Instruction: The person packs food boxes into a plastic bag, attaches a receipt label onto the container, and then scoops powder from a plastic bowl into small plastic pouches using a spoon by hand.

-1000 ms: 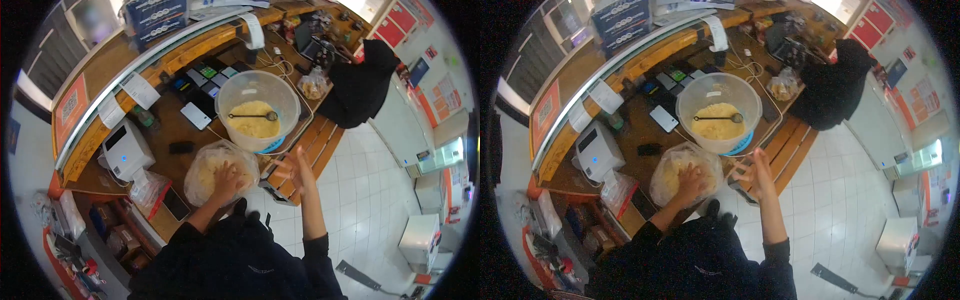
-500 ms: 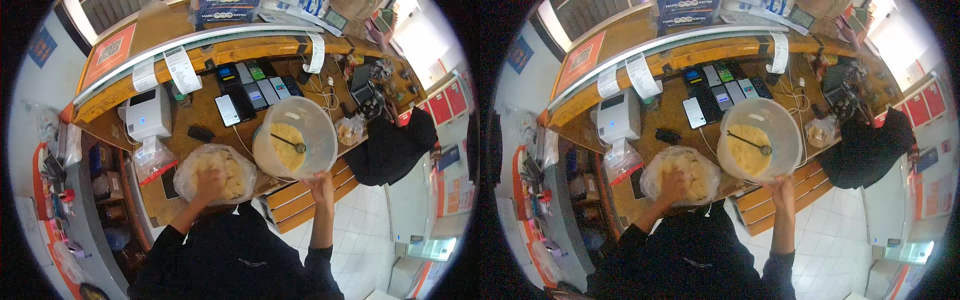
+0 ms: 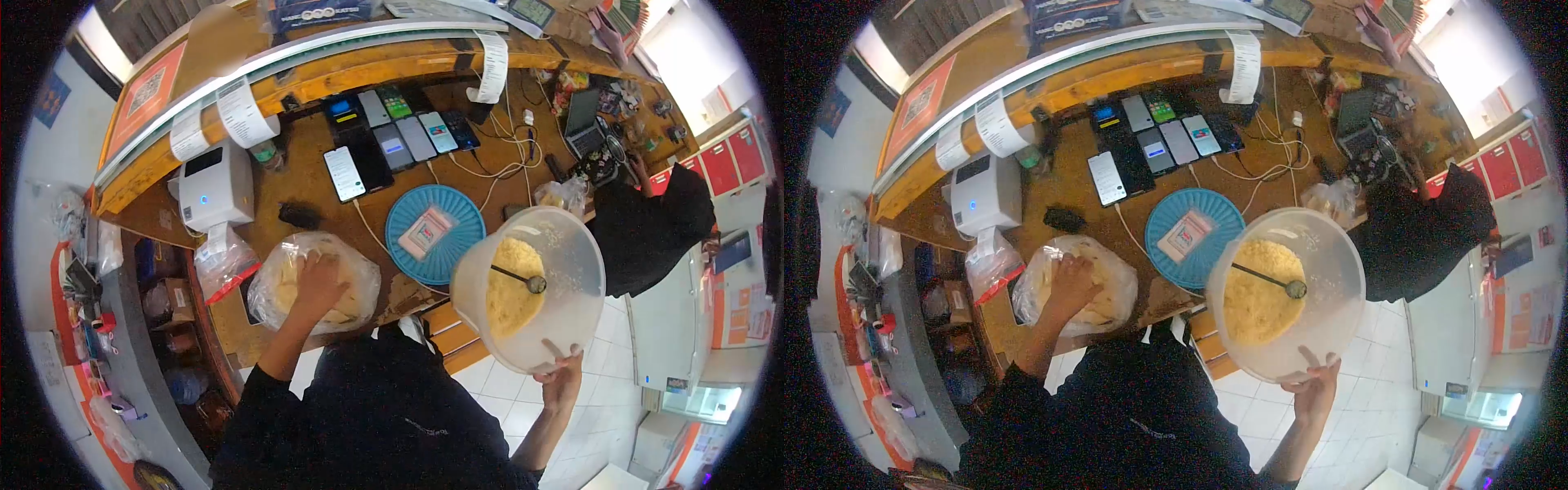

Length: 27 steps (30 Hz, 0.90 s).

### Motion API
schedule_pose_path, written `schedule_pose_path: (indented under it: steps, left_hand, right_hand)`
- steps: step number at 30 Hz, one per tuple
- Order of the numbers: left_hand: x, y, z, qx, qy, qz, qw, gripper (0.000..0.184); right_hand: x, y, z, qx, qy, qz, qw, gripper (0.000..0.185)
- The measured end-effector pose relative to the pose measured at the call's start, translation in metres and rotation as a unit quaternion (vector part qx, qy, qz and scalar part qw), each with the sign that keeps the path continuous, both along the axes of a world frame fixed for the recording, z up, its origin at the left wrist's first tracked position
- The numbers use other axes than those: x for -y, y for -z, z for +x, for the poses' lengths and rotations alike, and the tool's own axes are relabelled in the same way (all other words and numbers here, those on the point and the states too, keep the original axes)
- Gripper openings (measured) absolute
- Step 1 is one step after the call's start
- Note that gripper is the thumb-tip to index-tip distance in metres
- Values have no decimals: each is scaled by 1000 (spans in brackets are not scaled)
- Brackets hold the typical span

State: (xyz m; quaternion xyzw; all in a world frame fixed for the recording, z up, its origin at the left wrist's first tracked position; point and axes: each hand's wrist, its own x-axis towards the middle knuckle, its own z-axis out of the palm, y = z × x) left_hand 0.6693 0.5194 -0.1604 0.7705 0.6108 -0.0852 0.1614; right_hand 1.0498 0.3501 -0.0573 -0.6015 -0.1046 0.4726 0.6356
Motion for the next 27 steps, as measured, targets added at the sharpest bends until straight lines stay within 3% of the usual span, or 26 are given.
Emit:
schedule_pose_path:
  steps: [2,4,6,7,9,10,13,15,17,23,27]
  left_hand:
    - [-18,-1,25,29,-3,23,999,51]
    - [-33,14,54,217,-13,-50,975,51]
    - [-41,72,90,308,5,46,950,52]
    - [-42,79,108,311,13,44,949,52]
    - [-46,87,137,242,159,186,939,59]
    - [-49,92,145,247,166,186,936,59]
    - [-58,114,160,214,121,247,937,65]
    - [-72,134,147,228,-63,303,923,62]
    - [-90,143,129,238,-208,149,937,54]
    - [-126,176,99,253,-183,-48,949,42]
    - [-132,196,103,341,-230,17,911,44]
  right_hand:
    - [15,-2,6,-14,34,-10,999,66]
    - [33,8,13,-28,48,7,998,62]
    - [43,7,11,-29,100,-15,994,50]
    - [50,11,13,-28,109,-15,994,50]
    - [66,27,17,-36,127,27,991,36]
    - [72,30,18,-33,135,29,990,36]
    - [89,41,19,-43,158,31,986,30]
    - [96,42,18,-38,172,26,984,31]
    - [101,43,17,-36,181,18,983,31]
    - [100,52,27,-24,185,-30,982,35]
    - [92,58,34,-34,176,0,984,35]
